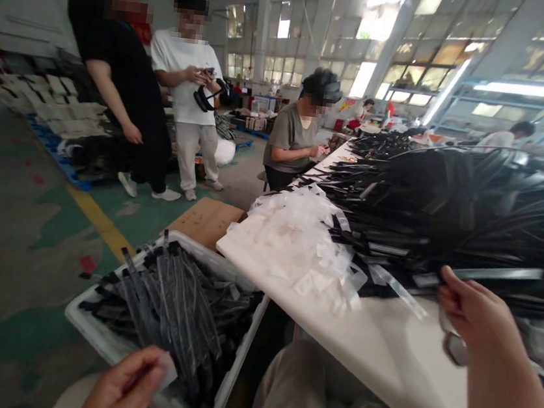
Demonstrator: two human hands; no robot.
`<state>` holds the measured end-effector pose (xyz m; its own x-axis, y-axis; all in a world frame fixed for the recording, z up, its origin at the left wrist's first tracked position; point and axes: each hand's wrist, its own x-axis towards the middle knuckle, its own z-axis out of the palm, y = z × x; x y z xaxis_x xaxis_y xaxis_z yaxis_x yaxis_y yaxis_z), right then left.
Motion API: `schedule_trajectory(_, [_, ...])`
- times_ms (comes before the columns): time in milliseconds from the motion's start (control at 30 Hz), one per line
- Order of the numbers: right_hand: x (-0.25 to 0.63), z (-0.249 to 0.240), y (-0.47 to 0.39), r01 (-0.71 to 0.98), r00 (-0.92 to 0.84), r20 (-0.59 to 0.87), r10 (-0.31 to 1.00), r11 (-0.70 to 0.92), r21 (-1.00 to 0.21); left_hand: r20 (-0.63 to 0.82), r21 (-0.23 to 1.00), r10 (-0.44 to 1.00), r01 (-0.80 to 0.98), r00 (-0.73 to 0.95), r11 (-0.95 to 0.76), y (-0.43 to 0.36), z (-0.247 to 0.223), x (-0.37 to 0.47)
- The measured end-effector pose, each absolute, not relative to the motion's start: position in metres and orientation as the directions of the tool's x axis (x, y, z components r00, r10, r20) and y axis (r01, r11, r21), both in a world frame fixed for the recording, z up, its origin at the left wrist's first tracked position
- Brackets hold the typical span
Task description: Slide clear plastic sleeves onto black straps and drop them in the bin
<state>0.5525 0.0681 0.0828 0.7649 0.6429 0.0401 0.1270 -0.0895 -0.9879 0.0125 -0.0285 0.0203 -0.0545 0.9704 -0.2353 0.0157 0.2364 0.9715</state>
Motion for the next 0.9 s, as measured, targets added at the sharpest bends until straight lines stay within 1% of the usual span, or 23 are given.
schedule_trajectory(33, [0.535, 0.082, 0.051, 0.046, 0.748, -0.071, 0.659, -0.158, -0.986, -0.230, 0.973, 0.973, 0.018, -0.037, 0.230, -0.027, 0.020, 0.014])
schedule_trajectory(100, [0.477, 0.075, 0.011, -0.044, 0.675, -0.195, 0.711, -0.225, -0.973, -0.196, 0.980, 0.980, 0.050, 0.023, 0.195, -0.024, 0.018, 0.018])
schedule_trajectory(133, [0.438, 0.070, -0.008, -0.116, 0.539, -0.271, 0.797, -0.248, -0.962, -0.187, 0.981, 0.981, 0.068, 0.057, 0.183, -0.022, 0.017, 0.020])
schedule_trajectory(167, [0.396, 0.066, -0.025, -0.162, 0.325, -0.297, 0.898, -0.256, -0.953, -0.187, 0.980, 0.979, 0.084, 0.084, 0.180, -0.021, 0.016, 0.022])
schedule_trajectory(200, [0.355, 0.063, -0.039, -0.176, 0.207, -0.250, 0.946, -0.215, -0.961, -0.190, 0.978, 0.976, 0.102, 0.105, 0.179, -0.020, 0.016, 0.023])
schedule_trajectory(233, [0.316, 0.061, -0.049, -0.171, 0.139, -0.207, 0.968, -0.183, -0.968, -0.190, 0.977, 0.974, 0.125, 0.124, 0.174, -0.020, 0.016, 0.024])
schedule_trajectory(333, [0.238, 0.060, -0.056, -0.170, 0.084, -0.105, 0.991, -0.089, -0.981, -0.137, 0.970, 0.978, 0.220, 0.159, 0.100, -0.024, 0.021, 0.024])
schedule_trajectory(400, [0.222, 0.061, -0.048, -0.186, 0.093, -0.071, 0.993, -0.053, -0.981, -0.089, 0.959, 0.980, 0.279, 0.178, 0.037, -0.029, 0.026, 0.022])
schedule_trajectory(467, [0.223, 0.059, -0.038, -0.199, 0.085, -0.029, 0.996, -0.011, -0.980, -0.070, 0.953, 0.983, 0.304, 0.170, 0.016, -0.034, 0.030, 0.019])
schedule_trajectory(533, [0.227, 0.056, -0.030, -0.203, 0.030, 0.015, 0.999, 0.021, -0.979, -0.082, 0.955, 0.984, 0.295, 0.158, 0.032, -0.038, 0.030, 0.017])
schedule_trajectory(633, [0.227, 0.050, -0.025, -0.214, -0.049, 0.041, 0.998, 0.030, -0.976, -0.121, 0.965, 0.980, 0.248, 0.158, 0.079, -0.040, 0.025, 0.015])
schedule_trajectory(767, [0.223, 0.046, -0.024, -0.208, -0.063, 0.057, 0.996, 0.042, -0.977, -0.163, 0.966, 0.974, 0.225, 0.160, 0.124, -0.039, 0.021, 0.013])
schedule_trajectory(900, [0.225, 0.042, -0.022, -0.198, -0.082, 0.028, 0.996, 0.012, -0.980, -0.161, 0.962, 0.973, 0.247, 0.165, 0.117, -0.036, 0.022, 0.011])
